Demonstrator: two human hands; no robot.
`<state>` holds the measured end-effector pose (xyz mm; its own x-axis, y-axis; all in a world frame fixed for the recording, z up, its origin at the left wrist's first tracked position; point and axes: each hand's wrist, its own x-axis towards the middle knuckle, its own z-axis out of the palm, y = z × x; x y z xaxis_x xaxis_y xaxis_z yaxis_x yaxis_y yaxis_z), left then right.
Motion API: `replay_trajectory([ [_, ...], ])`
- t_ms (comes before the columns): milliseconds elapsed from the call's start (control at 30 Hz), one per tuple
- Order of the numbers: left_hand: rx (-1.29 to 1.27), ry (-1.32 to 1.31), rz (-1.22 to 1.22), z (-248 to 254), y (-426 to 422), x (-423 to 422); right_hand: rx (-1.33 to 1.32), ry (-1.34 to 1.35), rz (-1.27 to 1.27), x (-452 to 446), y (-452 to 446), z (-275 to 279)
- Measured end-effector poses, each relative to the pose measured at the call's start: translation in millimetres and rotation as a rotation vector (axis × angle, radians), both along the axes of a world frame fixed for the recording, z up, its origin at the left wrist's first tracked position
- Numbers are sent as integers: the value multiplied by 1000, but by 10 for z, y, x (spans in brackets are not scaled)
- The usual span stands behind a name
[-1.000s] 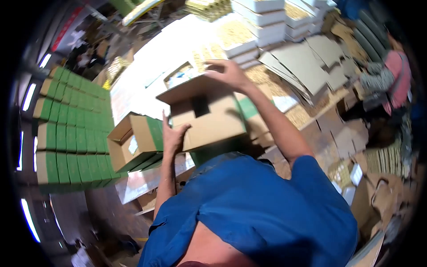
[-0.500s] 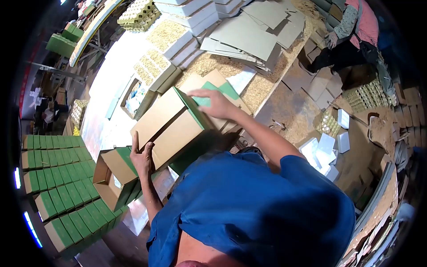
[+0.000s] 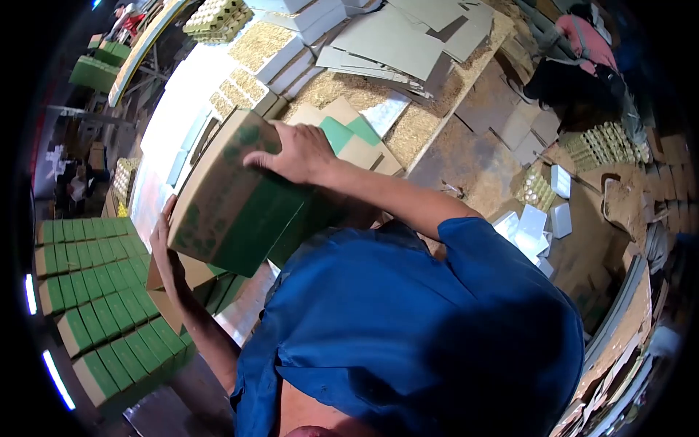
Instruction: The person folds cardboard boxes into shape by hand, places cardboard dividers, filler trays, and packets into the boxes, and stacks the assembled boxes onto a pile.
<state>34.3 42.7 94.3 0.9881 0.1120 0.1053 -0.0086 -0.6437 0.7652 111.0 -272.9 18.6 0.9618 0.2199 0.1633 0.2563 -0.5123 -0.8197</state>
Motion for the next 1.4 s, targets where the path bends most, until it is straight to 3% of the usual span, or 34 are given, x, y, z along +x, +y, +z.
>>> replay_trajectory([
  [100, -277, 219, 69, -215, 199, -156, 54, -30, 21, -98, 6, -9],
  [200, -587, 304, 271, -1055, 474, -441, 72, 13, 186, -430, -222, -118],
  [233, -639, 338, 232, -1368, 627, -540, 103, -121, 267, -511, -280, -280],
  [267, -604, 360, 332, -1363, 401, -630, 137, -253, 351, -582, -325, -424],
  [333, -781, 328, 388, -1564, 187, -703, 102, -190, 472, -711, -402, -338],
  [400, -750, 379, 465, -1642, 120, -713, 89, -290, 459, -601, -368, -488],
  [433, -762, 225, 335, -1771, 205, -624, 113, -313, 435, -535, -295, -427],
  [567, -852, 309, 391, -1996, 285, -329, -10, -483, 306, 65, 150, -228],
  [667, -892, 395, 425, -2274, 232, -150, -416, -120, 273, 591, 438, -3],
  [733, -883, 415, 492, -2477, 177, -189, -461, -237, 222, 856, 562, -246],
  [767, -895, 410, 536, -2544, 167, -270, -484, -109, 215, 969, 605, -343],
  [800, -972, 375, 549, -2399, 116, -349, -507, -27, 241, 1104, 626, -359],
  [833, -1089, 315, 532, -1818, -117, -360, -522, -29, 269, 1164, 664, -338],
  [867, -1229, 284, 369, -1700, -3, -415, -537, -26, 301, 1200, 708, -328],
  [933, -990, 344, 450, -1345, -232, -442, -528, 32, 328, 1248, 812, -383],
  [967, -808, 304, 372, -1405, -306, -402, -525, 74, 338, 1349, 823, -371],
  [1000, -624, 259, 293, -1447, -354, -353, -416, 437, 454, 1515, 764, -291],
  [1067, -667, 259, 294, -1473, -336, -339, 130, 758, 238, 2130, 621, -848],
  [1200, -672, 288, 320, -1644, -269, -418, 851, 1028, -270, 3047, 438, -1198],
  [1267, -630, 269, 334, -1619, -266, -399, 932, 1066, -386, 3319, 555, -1222],
  [1333, -627, 284, 343, -1579, -273, -409, 923, 899, -401, 3746, 757, -1685],
  [1400, -589, 264, 341, -1553, -289, -395, 930, 881, -618, 3799, 944, -1669],
])
